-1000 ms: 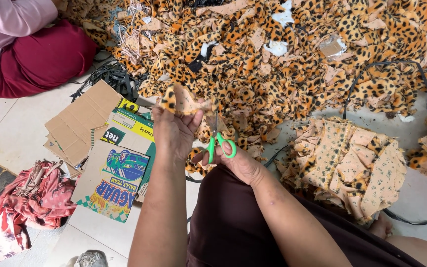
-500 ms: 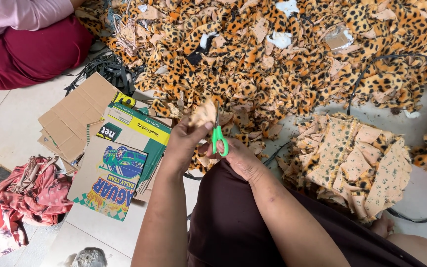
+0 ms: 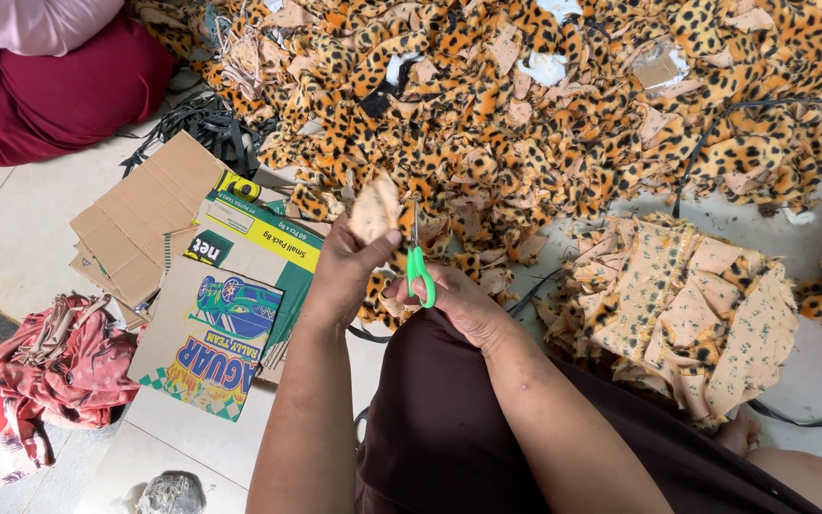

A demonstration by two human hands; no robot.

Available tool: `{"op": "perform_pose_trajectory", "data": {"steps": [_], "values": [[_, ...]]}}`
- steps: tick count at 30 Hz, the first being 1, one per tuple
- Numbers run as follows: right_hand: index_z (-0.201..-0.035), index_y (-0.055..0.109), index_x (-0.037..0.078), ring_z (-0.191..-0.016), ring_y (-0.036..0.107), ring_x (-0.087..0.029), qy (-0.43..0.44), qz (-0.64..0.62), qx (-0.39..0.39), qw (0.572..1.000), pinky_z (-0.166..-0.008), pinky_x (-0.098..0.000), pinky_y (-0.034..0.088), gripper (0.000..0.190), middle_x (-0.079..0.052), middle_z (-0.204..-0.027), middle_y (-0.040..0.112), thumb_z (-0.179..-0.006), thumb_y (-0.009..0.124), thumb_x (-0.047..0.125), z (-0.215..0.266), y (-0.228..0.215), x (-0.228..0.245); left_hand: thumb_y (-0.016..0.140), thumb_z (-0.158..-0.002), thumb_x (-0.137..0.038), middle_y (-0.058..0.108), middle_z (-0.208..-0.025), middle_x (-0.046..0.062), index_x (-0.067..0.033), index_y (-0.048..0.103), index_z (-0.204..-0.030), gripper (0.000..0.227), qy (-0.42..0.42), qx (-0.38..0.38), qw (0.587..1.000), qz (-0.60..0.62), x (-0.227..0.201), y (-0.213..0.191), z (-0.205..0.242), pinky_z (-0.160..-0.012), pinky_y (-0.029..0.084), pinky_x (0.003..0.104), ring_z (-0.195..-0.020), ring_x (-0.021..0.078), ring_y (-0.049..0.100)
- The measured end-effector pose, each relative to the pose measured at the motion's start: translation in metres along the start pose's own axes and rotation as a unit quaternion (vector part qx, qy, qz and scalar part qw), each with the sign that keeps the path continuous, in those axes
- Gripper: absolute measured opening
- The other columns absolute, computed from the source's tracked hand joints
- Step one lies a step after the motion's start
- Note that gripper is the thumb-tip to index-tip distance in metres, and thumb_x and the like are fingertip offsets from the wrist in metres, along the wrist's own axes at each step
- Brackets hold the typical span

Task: The person sits on the floor and uses green-handled scissors to cut a large pile of leopard-print fabric into smaller pieces. The person repeatedly picks up sections of the fabric, cuts them, and places the cut pieces back onto the pile.

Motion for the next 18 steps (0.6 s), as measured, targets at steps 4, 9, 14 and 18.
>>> {"op": "perform_pose_trajectory", "data": {"steps": [4, 9, 14, 18], "values": [[-0.095, 0.077, 0.006, -0.101, 0.056, -0.026, 0.004, 0.017, 0.02, 1.0, -0.1, -0.0454, 0.043, 0.048, -0.013, -0.097, 0.065, -0.091, 0.069, 0.053, 0.004, 0.007, 0.012, 0.078, -0.093, -0.016, 0.056, -0.077, 0.0, -0.0024, 0.054, -0.099, 0.027, 0.013, -0.038, 0.997, 0.063, 0.006, -0.015, -0.004, -0.066, 0.047, 0.022, -0.072, 0.0117, 0.057], [-0.094, 0.078, 0.007, -0.095, 0.06, -0.025, 0.026, 0.02, 0.063, 0.997, -0.098, -0.0432, 0.044, 0.047, -0.011, -0.091, 0.067, -0.089, 0.07, 0.053, 0.001, 0.01, 0.002, 0.077, -0.093, -0.012, 0.057, -0.072, 0.0, -0.0038, 0.06, -0.096, 0.019, 0.026, 0.018, 0.999, -0.026, -0.011, -0.019, -0.006, -0.063, 0.047, 0.022, -0.067, 0.0095, 0.056], [-0.091, 0.077, 0.006, -0.089, 0.057, -0.021, 0.017, 0.009, 0.069, 0.997, -0.093, -0.039, 0.044, 0.044, -0.008, -0.086, 0.063, -0.087, 0.072, 0.049, 0.0, 0.009, 0.002, 0.078, -0.09, -0.009, 0.068, -0.082, 0.004, 0.0013, 0.063, -0.111, 0.027, 0.041, 0.059, 0.996, -0.052, -0.025, -0.006, -0.007, -0.072, 0.053, 0.023, -0.074, 0.0085, 0.062], [-0.082, 0.078, 0.005, -0.084, 0.056, -0.016, 0.009, -0.003, 0.039, 0.999, -0.087, -0.0349, 0.044, 0.034, -0.007, -0.081, 0.063, -0.087, 0.078, 0.039, 0.003, 0.001, -0.01, 0.075, -0.093, -0.008, 0.075, -0.093, 0.011, 0.0017, 0.062, -0.118, 0.03, 0.063, 0.058, 0.994, -0.065, -0.013, -0.019, -0.015, -0.084, 0.056, 0.029, -0.085, 0.0121, 0.066]]}}
Point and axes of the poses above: each hand's wrist, its own z-axis away from the middle knuckle, its own y-axis out of the palm, x = y × z, the point moved 8 cm from there along -z, towards the middle knuckle
